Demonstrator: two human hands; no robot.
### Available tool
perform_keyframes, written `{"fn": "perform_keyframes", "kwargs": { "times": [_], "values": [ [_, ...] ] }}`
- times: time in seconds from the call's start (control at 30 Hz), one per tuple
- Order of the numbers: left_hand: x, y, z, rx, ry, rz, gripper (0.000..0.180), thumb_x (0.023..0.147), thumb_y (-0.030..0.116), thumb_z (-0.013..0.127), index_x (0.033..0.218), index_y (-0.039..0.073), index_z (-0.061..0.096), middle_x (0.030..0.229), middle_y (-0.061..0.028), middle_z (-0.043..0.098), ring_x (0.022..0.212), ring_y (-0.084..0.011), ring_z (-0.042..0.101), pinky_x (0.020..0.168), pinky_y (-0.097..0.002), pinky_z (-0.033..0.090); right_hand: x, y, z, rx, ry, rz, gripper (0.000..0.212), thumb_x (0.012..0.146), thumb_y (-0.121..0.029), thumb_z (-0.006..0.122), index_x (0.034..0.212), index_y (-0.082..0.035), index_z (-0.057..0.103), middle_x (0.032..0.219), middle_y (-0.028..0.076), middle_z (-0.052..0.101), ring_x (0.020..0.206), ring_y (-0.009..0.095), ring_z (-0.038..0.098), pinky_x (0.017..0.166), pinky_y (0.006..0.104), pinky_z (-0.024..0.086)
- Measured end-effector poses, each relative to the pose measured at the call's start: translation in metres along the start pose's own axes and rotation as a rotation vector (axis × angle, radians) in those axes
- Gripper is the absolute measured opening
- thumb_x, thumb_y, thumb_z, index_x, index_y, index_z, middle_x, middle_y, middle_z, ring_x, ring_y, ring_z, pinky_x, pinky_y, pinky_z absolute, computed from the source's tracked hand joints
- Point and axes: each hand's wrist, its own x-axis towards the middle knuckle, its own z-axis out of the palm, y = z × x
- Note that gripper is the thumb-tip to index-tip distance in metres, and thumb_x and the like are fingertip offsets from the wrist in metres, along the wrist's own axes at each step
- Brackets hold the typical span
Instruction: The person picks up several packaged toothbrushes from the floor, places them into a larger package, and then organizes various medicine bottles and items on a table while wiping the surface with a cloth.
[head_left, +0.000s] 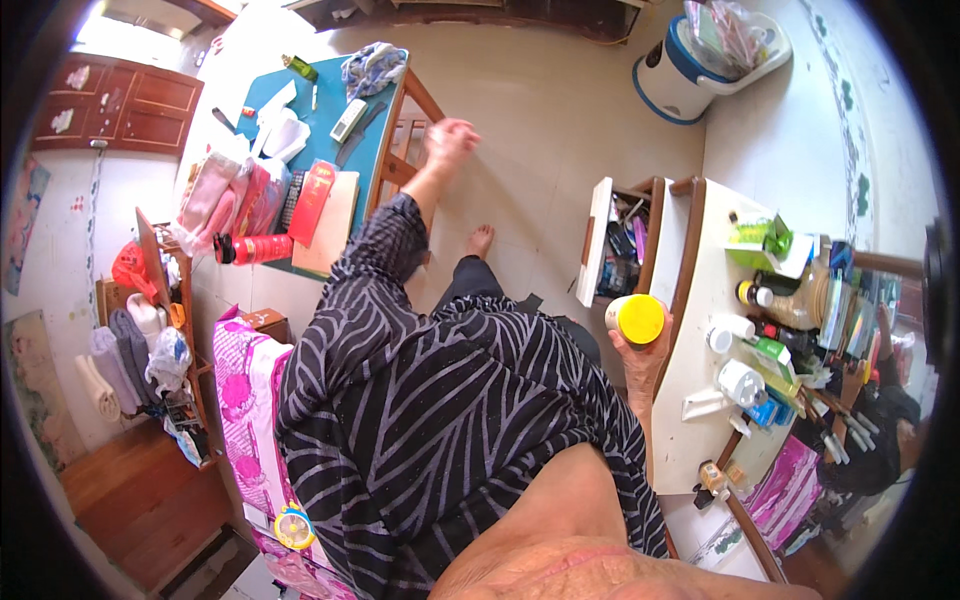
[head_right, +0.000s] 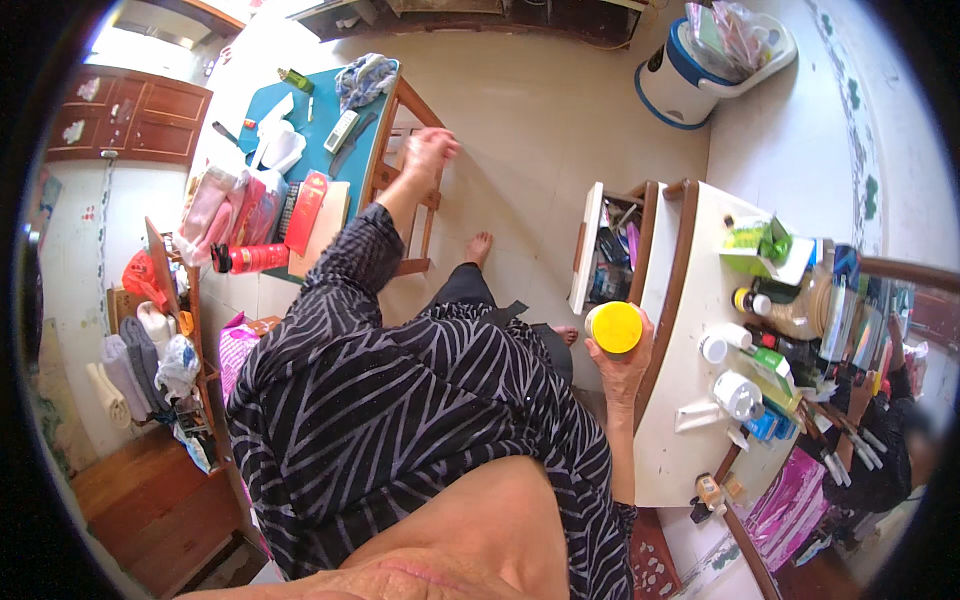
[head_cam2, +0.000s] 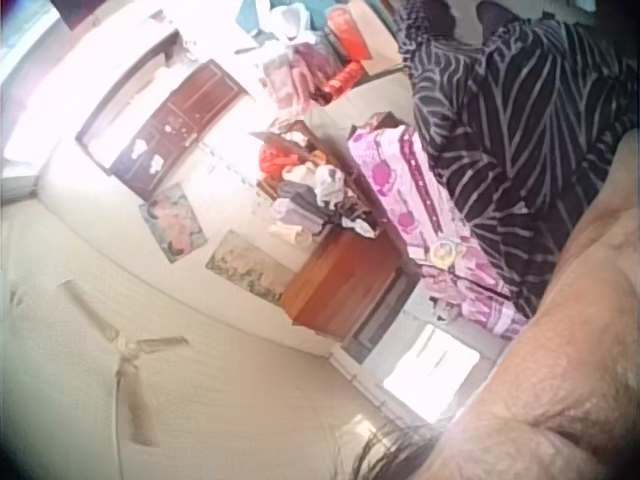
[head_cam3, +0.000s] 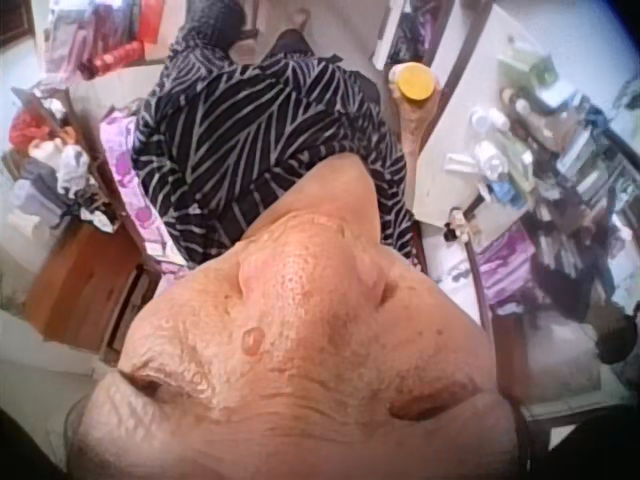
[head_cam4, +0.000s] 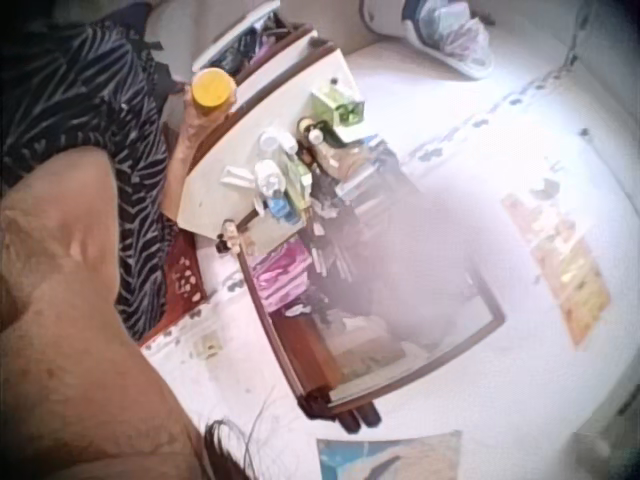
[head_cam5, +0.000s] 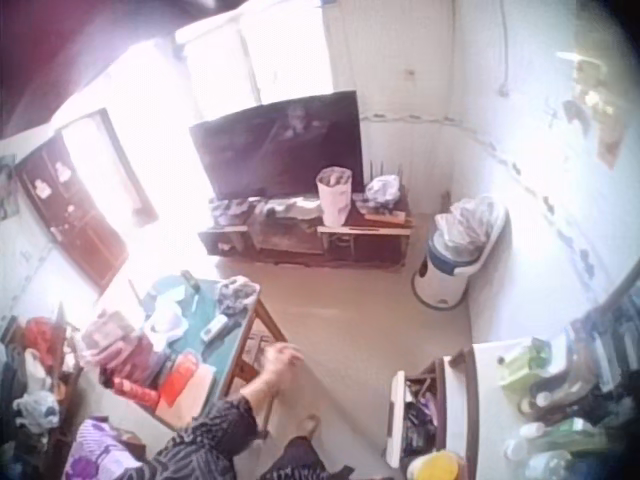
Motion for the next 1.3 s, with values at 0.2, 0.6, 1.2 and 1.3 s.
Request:
{"fn": "perform_keyframes", "kwargs": {
  "times": [0.2, 0.6, 1.2, 1.3],
  "values": [
    [0.211, -0.043, -0.205, 0.914, 0.632, 0.670, 0.024, 0.083, 0.021, 0.064, 0.100, 0.006, 0.070, 0.096, -0.0116, 0.072, 0.085, -0.0296, 0.068, 0.080, -0.0383, 0.053, 0.056, -0.038, 0.082, 0.126, -0.066, 0.026, 0.075, 0.067, -0.017, 0.086, 0.129, -0.005, 0.045, 0.123, 0.010, 0.054, 0.112, 0.024, 0.056, 0.098, 0.0368, 0.045],
    [0.284, -0.040, -0.191, 1.250, 0.314, 0.135, 0.078, 0.072, 0.047, 0.072, 0.126, -0.005, 0.051, 0.125, -0.0231, 0.057, 0.108, -0.0327, 0.062, 0.090, -0.0422, 0.052, 0.123, -0.095, 0.128, -0.074, 0.020, -0.032, 0.085, 0.066, -0.025, 0.086, 0.135, -0.009, 0.038, 0.126, 0.013, 0.055, 0.117, 0.026, 0.057, 0.102, 0.0386, 0.044],
    [-0.101, 0.165, 0.067, 0.372, -1.064, 1.030, 0.065, 0.063, 0.007, 0.081, 0.119, 0.003, 0.049, 0.143, -0.0213, 0.039, 0.131, -0.0393, 0.041, 0.106, -0.0444, 0.040, 0.125, -0.075, 0.128, 0.562, 0.014, -0.036, 0.076, 0.077, -0.019, 0.081, 0.139, -0.007, 0.039, 0.130, 0.011, 0.053, 0.122, 0.025, 0.051, 0.107, 0.0369, 0.040],
    [-0.114, 0.152, 0.082, 0.269, -1.006, 0.981, 0.059, 0.064, 0.005, 0.080, 0.113, 0.002, 0.049, 0.137, -0.0215, 0.044, 0.121, -0.0435, 0.048, 0.098, -0.0453, 0.045, 0.114, -0.066, 0.129, 0.864, 0.080, 0.199, 0.076, 0.077, -0.020, 0.081, 0.140, -0.006, 0.041, 0.134, 0.012, 0.052, 0.125, 0.025, 0.050, 0.108, 0.0374, 0.040]
  ]
}}
